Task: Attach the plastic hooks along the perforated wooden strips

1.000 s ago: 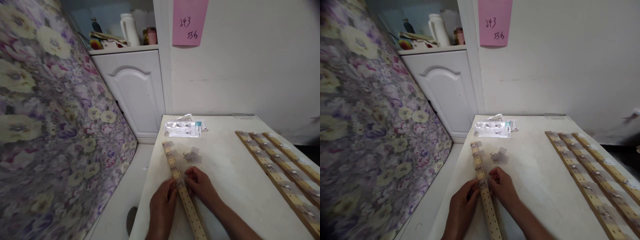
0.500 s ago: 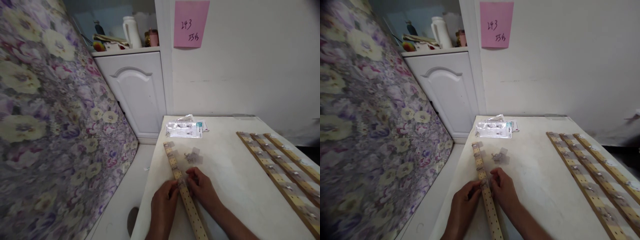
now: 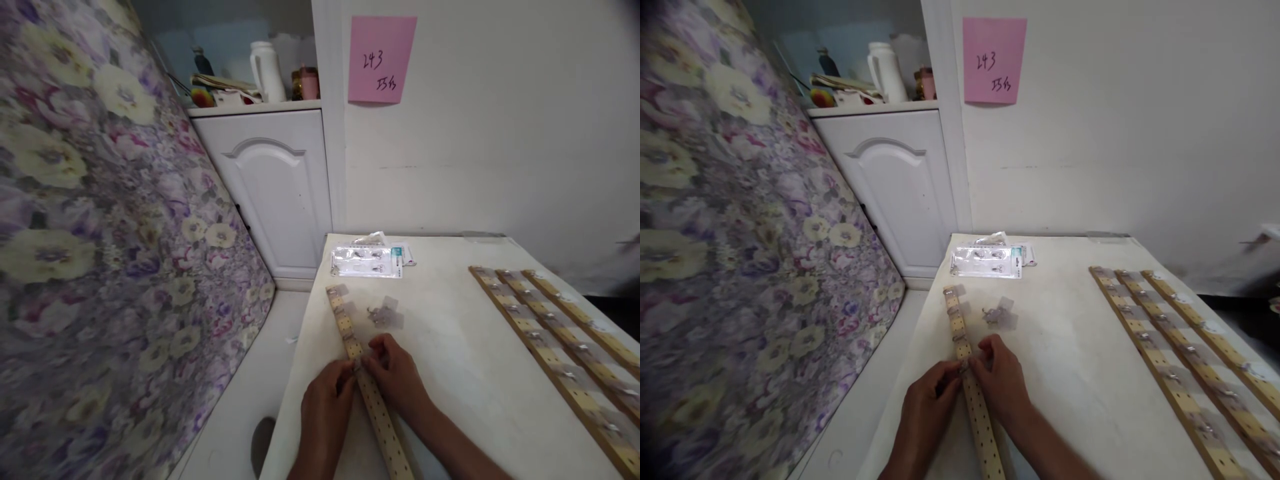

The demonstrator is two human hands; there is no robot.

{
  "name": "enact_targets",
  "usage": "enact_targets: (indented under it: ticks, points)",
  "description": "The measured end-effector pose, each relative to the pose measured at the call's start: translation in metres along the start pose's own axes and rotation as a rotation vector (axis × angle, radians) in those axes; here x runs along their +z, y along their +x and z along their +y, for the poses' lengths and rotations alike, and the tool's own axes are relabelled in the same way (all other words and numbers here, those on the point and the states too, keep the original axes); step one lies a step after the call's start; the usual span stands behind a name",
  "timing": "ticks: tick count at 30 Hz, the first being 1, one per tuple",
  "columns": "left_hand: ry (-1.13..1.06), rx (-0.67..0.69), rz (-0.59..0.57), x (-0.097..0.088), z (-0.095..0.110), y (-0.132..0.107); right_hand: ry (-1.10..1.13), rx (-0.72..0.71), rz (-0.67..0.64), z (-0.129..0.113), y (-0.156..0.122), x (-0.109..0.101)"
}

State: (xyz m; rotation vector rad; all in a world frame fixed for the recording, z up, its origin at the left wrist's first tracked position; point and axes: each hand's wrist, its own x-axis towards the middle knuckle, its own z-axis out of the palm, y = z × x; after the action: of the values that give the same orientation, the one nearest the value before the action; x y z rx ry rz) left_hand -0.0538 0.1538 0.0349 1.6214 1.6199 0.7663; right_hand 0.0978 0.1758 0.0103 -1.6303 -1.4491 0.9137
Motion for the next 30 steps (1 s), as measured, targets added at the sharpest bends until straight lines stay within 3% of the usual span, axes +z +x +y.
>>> enact_targets:
  ticks: [8,20,25,28,30]
  points:
    - [0.004,0.000,0.002,0.000,-0.003,0.003,0.031,0.022,-0.001,0.003,0.007,0.001]
    - [-0.087,-0.001,0.005,-0.003,-0.001,-0.004,0.137,0.011,0.022,0.000,-0.008,-0.003]
    - [-0.053,-0.028,0.060,-0.002,-0.003,-0.005,0.078,-0.074,0.174,0.011,-0.007,-0.019]
    - [-0.048,-0.023,0.066,-0.001,-0.005,-0.006,-0.051,-0.122,0.318,0.025,0.007,-0.036]
    - [-0.045,-0.022,0.055,0.000,-0.004,-0.006,-0.135,-0.139,0.335,0.033,0.018,-0.044]
